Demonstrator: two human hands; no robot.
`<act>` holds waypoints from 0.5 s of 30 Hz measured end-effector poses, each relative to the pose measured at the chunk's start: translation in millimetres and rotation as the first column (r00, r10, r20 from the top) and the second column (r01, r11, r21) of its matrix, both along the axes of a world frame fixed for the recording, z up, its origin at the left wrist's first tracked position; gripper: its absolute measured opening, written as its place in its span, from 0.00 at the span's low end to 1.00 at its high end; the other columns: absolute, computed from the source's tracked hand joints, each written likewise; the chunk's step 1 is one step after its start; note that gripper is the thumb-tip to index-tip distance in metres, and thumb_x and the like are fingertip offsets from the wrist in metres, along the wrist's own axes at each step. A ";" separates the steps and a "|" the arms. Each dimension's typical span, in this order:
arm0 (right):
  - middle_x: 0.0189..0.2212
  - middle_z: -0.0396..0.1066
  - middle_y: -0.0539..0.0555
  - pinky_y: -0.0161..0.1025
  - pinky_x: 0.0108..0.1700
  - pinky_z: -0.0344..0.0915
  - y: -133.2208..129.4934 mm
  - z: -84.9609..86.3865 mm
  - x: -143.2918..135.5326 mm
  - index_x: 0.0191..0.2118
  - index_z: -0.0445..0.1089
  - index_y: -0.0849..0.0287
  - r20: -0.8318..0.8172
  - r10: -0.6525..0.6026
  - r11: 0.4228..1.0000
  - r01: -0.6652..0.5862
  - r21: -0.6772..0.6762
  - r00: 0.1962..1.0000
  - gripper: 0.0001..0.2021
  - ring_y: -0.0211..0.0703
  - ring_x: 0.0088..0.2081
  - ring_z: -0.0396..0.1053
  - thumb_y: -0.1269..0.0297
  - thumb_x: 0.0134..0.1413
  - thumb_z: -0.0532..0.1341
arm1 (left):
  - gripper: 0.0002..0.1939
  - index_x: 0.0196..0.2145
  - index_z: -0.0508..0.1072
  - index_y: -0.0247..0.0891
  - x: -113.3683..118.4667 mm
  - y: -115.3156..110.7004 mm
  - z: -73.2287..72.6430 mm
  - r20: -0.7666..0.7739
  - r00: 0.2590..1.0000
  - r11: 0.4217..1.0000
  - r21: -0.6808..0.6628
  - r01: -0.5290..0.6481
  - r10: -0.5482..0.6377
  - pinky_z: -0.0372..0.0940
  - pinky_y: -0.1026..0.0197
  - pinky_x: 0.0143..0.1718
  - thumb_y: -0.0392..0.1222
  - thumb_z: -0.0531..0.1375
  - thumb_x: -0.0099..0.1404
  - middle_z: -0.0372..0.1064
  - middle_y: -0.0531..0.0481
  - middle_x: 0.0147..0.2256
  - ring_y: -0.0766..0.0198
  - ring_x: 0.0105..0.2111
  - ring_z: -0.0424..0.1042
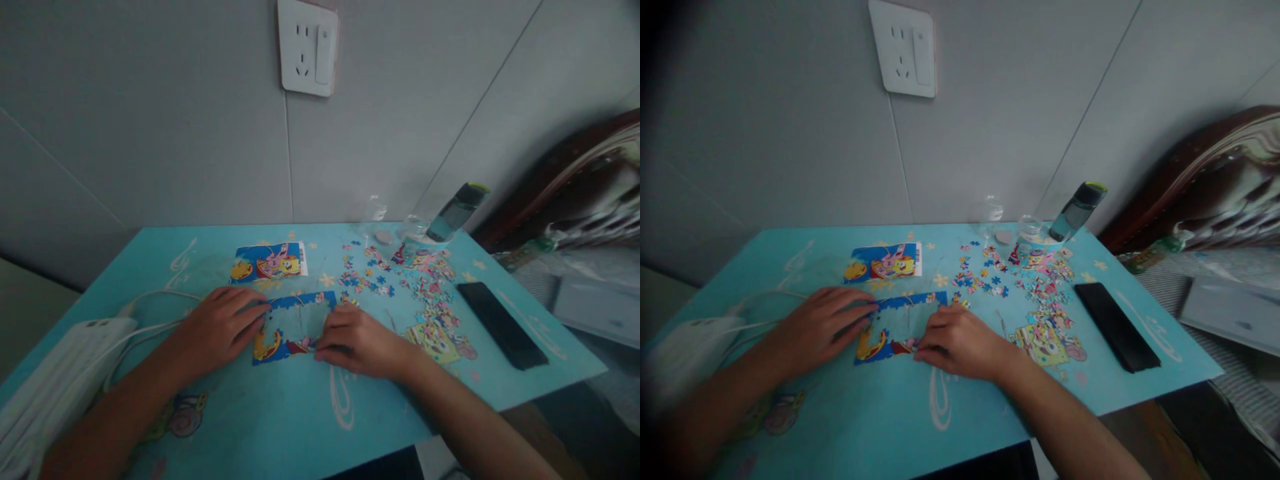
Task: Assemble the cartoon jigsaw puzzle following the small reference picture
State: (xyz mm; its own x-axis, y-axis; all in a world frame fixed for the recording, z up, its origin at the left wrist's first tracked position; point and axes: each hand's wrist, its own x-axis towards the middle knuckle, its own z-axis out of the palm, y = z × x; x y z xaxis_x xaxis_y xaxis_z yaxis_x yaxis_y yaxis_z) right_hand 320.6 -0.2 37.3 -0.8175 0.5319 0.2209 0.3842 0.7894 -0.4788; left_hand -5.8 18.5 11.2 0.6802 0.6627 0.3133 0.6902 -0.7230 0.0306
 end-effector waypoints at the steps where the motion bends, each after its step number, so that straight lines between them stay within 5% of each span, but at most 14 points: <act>1: 0.35 0.77 0.54 0.45 0.49 0.63 -0.4 0.6 -0.3 0.43 0.78 0.55 0.006 0.007 1.000 -0.007 0.015 1.000 0.13 0.45 0.41 0.72 0.54 0.69 0.59 | 0.15 0.53 0.75 0.44 -1.4 1.0 -1.7 -0.002 1.000 1.000 0.005 -0.016 0.016 0.64 0.45 0.54 0.44 0.56 0.73 0.73 0.46 0.50 0.52 0.50 0.71; 4: 0.33 0.77 0.52 0.46 0.49 0.62 0.9 3.0 1.8 0.41 0.78 0.53 0.009 -0.045 0.998 0.044 0.051 0.999 0.13 0.45 0.40 0.72 0.53 0.69 0.58 | 0.15 0.53 0.75 0.42 -4.8 3.0 -6.7 0.009 0.999 0.999 0.014 -0.048 0.048 0.64 0.45 0.55 0.44 0.55 0.73 0.74 0.46 0.51 0.52 0.51 0.71; 7: 0.35 0.77 0.53 0.45 0.49 0.62 7.7 4.1 10.1 0.41 0.77 0.54 0.014 -0.274 0.959 0.272 0.073 0.962 0.12 0.45 0.41 0.72 0.56 0.70 0.58 | 0.15 0.53 0.75 0.42 -6.5 3.6 -10.1 0.022 0.997 0.997 0.012 -0.074 0.073 0.64 0.45 0.54 0.45 0.56 0.72 0.75 0.46 0.51 0.51 0.51 0.72; 12: 0.38 0.78 0.57 0.43 0.44 0.64 25.9 2.0 35.4 0.47 0.76 0.57 0.113 -0.723 0.689 0.724 0.030 0.682 0.09 0.48 0.39 0.74 0.64 0.65 0.60 | 0.15 0.52 0.75 0.42 -5.8 2.9 -10.7 0.019 0.996 0.996 -0.018 -0.091 0.091 0.64 0.45 0.54 0.45 0.55 0.73 0.76 0.47 0.50 0.51 0.49 0.73; 15: 0.35 0.78 0.56 0.41 0.38 0.64 31.0 -0.2 44.7 0.45 0.76 0.58 0.155 -0.740 0.661 0.750 -0.019 0.655 0.09 0.47 0.35 0.74 0.63 0.62 0.62 | 0.15 0.52 0.75 0.41 -3.7 2.2 -8.8 0.001 0.996 0.996 -0.017 -0.090 0.090 0.64 0.44 0.54 0.45 0.54 0.73 0.76 0.46 0.49 0.51 0.49 0.73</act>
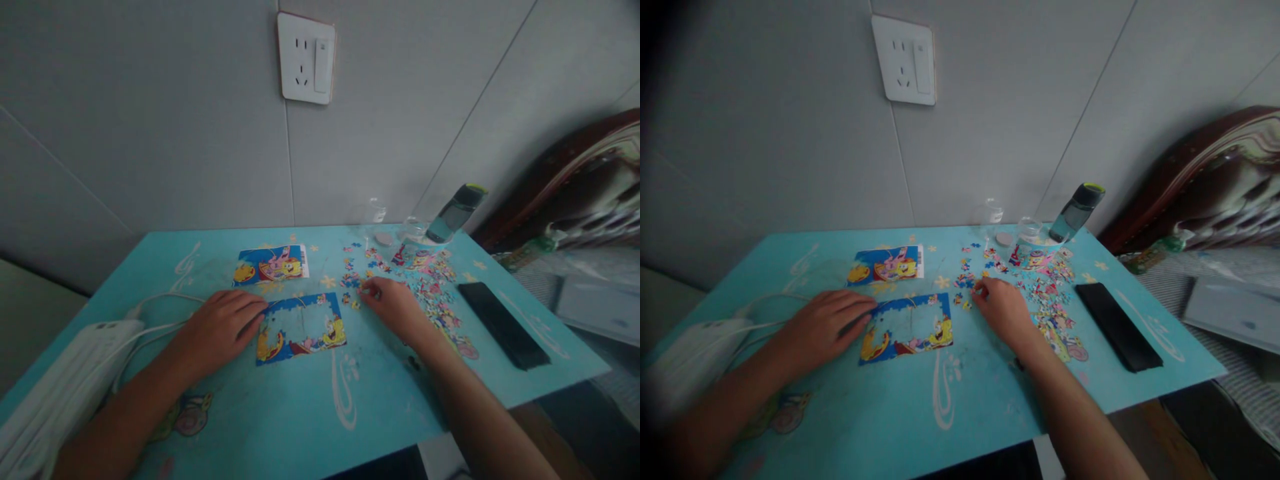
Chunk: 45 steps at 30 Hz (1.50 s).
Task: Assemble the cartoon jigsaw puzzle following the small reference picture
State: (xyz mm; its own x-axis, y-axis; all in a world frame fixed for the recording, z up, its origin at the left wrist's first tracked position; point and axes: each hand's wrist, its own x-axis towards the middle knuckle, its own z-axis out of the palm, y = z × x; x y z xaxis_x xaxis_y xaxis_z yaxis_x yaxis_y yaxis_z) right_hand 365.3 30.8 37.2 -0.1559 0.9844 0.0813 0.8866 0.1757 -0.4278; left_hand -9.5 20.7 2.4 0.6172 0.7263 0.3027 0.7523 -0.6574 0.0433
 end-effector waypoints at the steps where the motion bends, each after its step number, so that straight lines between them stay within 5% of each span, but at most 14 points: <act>1: 0.34 0.78 0.55 0.39 0.36 0.64 0.3 -1.0 0.7 0.44 0.77 0.57 -0.012 0.020 1.000 -0.020 -0.020 1.000 0.09 0.45 0.33 0.74 0.62 0.61 0.63 | 0.15 0.52 0.75 0.40 0.8 -0.3 0.8 -0.008 1.000 1.000 0.003 0.004 -0.004 0.64 0.44 0.53 0.45 0.54 0.74 0.76 0.46 0.49 0.52 0.49 0.73; 15: 0.31 0.76 0.53 0.38 0.33 0.61 1.8 -8.4 -2.8 0.34 0.74 0.57 -0.096 0.110 0.988 -0.120 -0.102 0.989 0.03 0.42 0.30 0.70 0.65 0.55 0.66 | 0.14 0.51 0.75 0.41 6.1 -2.1 8.7 -0.033 0.999 1.000 0.002 0.009 -0.009 0.64 0.46 0.52 0.44 0.53 0.74 0.76 0.46 0.48 0.53 0.47 0.73; 24: 0.32 0.78 0.51 0.36 0.36 0.65 -13.8 1.6 -31.5 0.37 0.78 0.57 -0.490 0.238 0.900 -0.380 -0.212 0.838 0.05 0.40 0.33 0.71 0.64 0.59 0.64 | 0.13 0.52 0.73 0.39 24.3 -11.8 16.5 0.040 0.996 0.996 0.032 0.084 -0.085 0.63 0.46 0.53 0.39 0.53 0.74 0.74 0.45 0.49 0.54 0.49 0.71; 33: 0.33 0.80 0.51 0.38 0.39 0.68 -17.7 -7.3 -44.4 0.38 0.80 0.57 -0.419 0.301 0.893 -0.408 -0.193 0.857 0.07 0.41 0.34 0.74 0.69 0.61 0.62 | 0.13 0.52 0.73 0.37 71.5 -39.5 24.2 0.090 0.957 0.961 -0.001 0.276 -0.274 0.64 0.47 0.53 0.36 0.54 0.73 0.74 0.43 0.49 0.53 0.50 0.70; 45: 0.35 0.77 0.51 0.37 0.42 0.67 -13.6 -10.3 -42.4 0.39 0.80 0.54 -0.324 0.417 0.889 -0.456 -0.050 0.849 0.08 0.40 0.37 0.73 0.68 0.65 0.62 | 0.17 0.58 0.69 0.38 80.5 -45.0 16.7 0.090 0.945 0.945 -0.056 0.322 -0.316 0.59 0.44 0.58 0.39 0.55 0.73 0.71 0.43 0.56 0.52 0.55 0.68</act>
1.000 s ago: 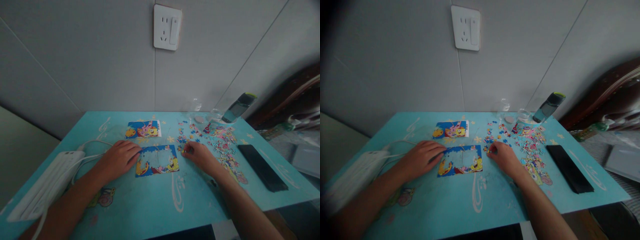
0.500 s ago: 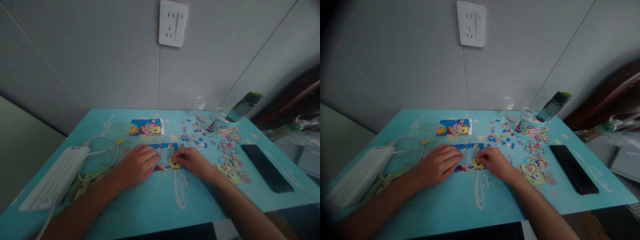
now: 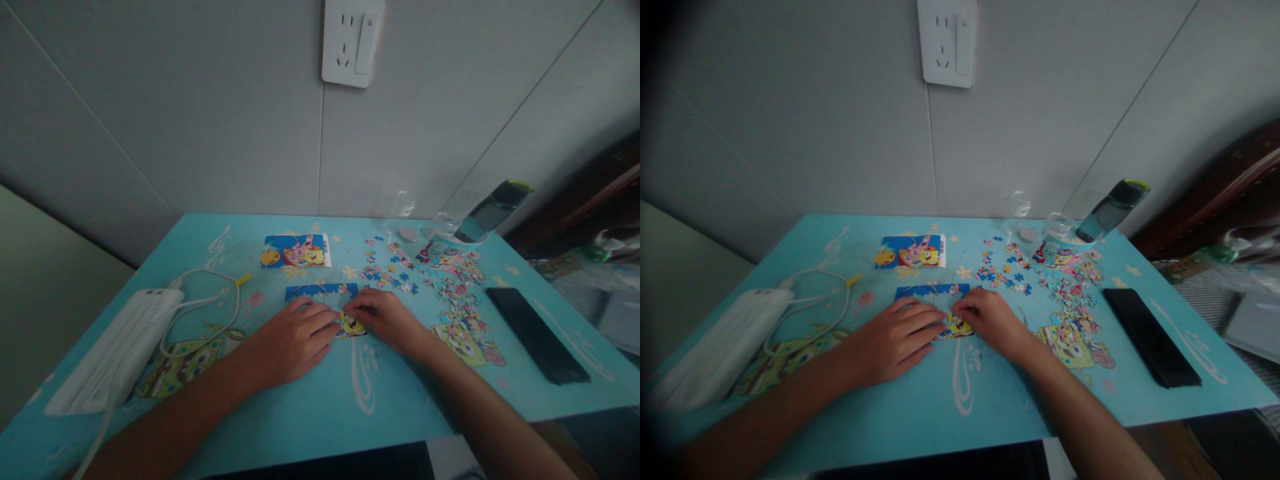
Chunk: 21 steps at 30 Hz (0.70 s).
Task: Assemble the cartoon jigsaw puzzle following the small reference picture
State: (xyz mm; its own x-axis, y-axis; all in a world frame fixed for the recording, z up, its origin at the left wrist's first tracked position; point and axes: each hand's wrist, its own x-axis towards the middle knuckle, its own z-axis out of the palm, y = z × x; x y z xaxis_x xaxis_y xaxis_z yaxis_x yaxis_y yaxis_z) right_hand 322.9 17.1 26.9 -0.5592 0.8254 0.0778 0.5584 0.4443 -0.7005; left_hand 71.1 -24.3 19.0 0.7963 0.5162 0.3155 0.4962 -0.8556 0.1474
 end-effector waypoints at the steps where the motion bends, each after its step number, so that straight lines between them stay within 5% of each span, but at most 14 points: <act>1: 0.36 0.77 0.51 0.37 0.42 0.67 0.6 -0.5 1.1 0.40 0.80 0.54 -0.003 -0.016 1.000 0.016 0.006 1.000 0.08 0.40 0.37 0.73 0.68 0.65 0.62 | 0.17 0.58 0.69 0.38 1.2 -0.4 -0.9 -0.003 1.000 1.000 -0.004 0.003 -0.003 0.59 0.43 0.58 0.40 0.56 0.73 0.71 0.42 0.56 0.51 0.56 0.68; 11: 0.34 0.74 0.51 0.37 0.40 0.65 -0.8 3.6 4.4 0.42 0.80 0.53 0.024 0.007 0.999 -0.008 0.039 1.000 0.06 0.40 0.36 0.71 0.65 0.64 0.65 | 0.17 0.57 0.70 0.39 12.4 -3.8 -3.9 -0.024 0.999 0.999 -0.023 -0.037 0.037 0.63 0.42 0.57 0.42 0.58 0.73 0.65 0.38 0.59 0.47 0.58 0.64; 21: 0.33 0.72 0.51 0.36 0.41 0.63 -1.2 -6.1 -0.1 0.41 0.80 0.53 0.074 0.025 0.995 -0.032 0.091 0.997 0.04 0.40 0.36 0.70 0.66 0.62 0.66 | 0.15 0.56 0.72 0.40 16.0 -3.7 -2.8 -0.036 0.998 0.998 -0.024 -0.060 0.059 0.65 0.45 0.54 0.37 0.53 0.75 0.69 0.41 0.51 0.52 0.54 0.67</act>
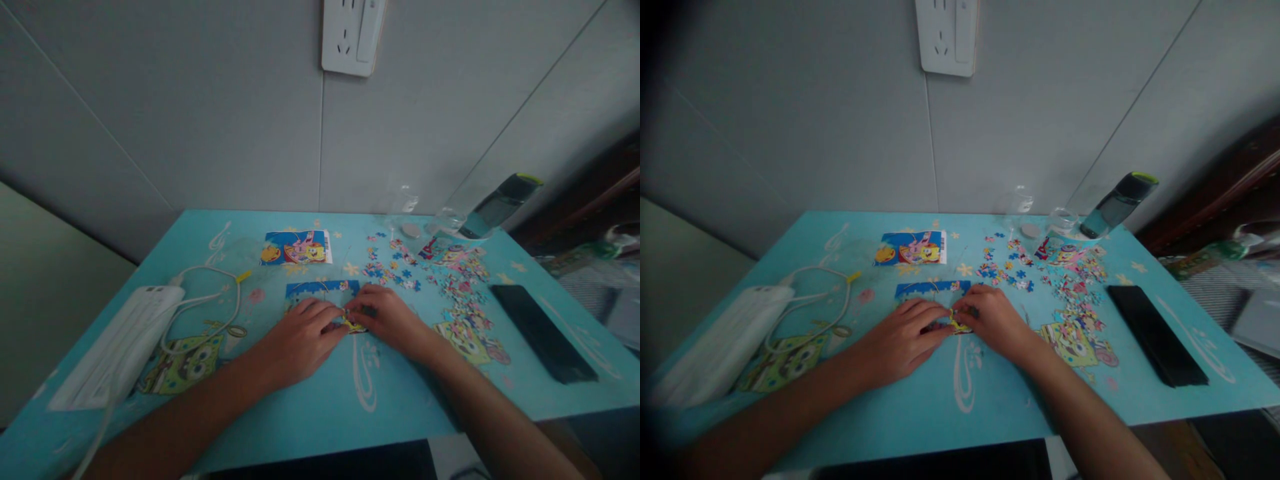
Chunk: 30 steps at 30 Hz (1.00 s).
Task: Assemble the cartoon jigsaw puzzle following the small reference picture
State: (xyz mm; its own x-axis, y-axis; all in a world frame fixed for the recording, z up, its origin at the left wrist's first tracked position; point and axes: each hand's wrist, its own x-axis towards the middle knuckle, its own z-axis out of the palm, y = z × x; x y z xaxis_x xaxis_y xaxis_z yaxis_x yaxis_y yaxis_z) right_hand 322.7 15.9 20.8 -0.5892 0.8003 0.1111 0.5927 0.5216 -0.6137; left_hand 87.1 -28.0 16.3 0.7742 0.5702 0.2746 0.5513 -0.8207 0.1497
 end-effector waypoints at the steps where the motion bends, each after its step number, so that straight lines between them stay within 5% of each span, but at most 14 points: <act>1: 0.33 0.72 0.50 0.36 0.40 0.63 0.0 0.9 0.2 0.40 0.80 0.54 -0.010 -0.008 1.000 0.008 -0.015 1.000 0.04 0.40 0.36 0.70 0.67 0.62 0.66 | 0.15 0.56 0.72 0.40 0.1 -0.1 -0.2 -0.004 1.000 1.000 -0.001 0.003 -0.003 0.65 0.45 0.54 0.37 0.53 0.75 0.69 0.41 0.52 0.51 0.54 0.67; 6: 0.34 0.76 0.51 0.35 0.39 0.64 -0.3 5.8 0.9 0.38 0.79 0.57 -0.078 -0.070 0.988 0.058 -0.144 0.994 0.05 0.39 0.35 0.71 0.71 0.60 0.65 | 0.15 0.55 0.72 0.39 0.2 -1.1 0.5 0.005 1.000 1.000 0.020 0.013 -0.013 0.65 0.45 0.54 0.36 0.53 0.75 0.68 0.41 0.52 0.51 0.54 0.66; 14: 0.31 0.78 0.50 0.35 0.36 0.64 0.1 8.5 3.0 0.38 0.80 0.59 -0.142 -0.133 0.941 0.080 -0.328 0.981 0.07 0.39 0.32 0.70 0.65 0.61 0.63 | 0.16 0.56 0.70 0.39 -0.6 -1.8 1.3 -0.004 1.000 1.000 0.010 0.004 -0.004 0.64 0.43 0.56 0.36 0.53 0.74 0.64 0.40 0.57 0.50 0.57 0.63; 30: 0.31 0.75 0.50 0.34 0.36 0.61 -4.5 3.9 -7.4 0.36 0.79 0.57 -0.032 -0.071 0.994 0.068 -0.081 0.997 0.07 0.37 0.32 0.70 0.74 0.58 0.64 | 0.17 0.57 0.70 0.37 0.8 -0.4 3.0 -0.033 0.999 0.999 0.005 0.035 -0.035 0.62 0.46 0.56 0.36 0.57 0.72 0.71 0.44 0.50 0.52 0.53 0.67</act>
State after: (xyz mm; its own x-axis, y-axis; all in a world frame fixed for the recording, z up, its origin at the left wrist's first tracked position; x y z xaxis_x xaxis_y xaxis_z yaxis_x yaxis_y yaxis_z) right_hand 315.4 11.4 24.7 -0.5286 0.8464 0.0648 0.6038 0.4286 -0.6721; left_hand 87.9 -28.4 19.3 0.8023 0.5414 0.2515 0.5271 -0.8402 0.1273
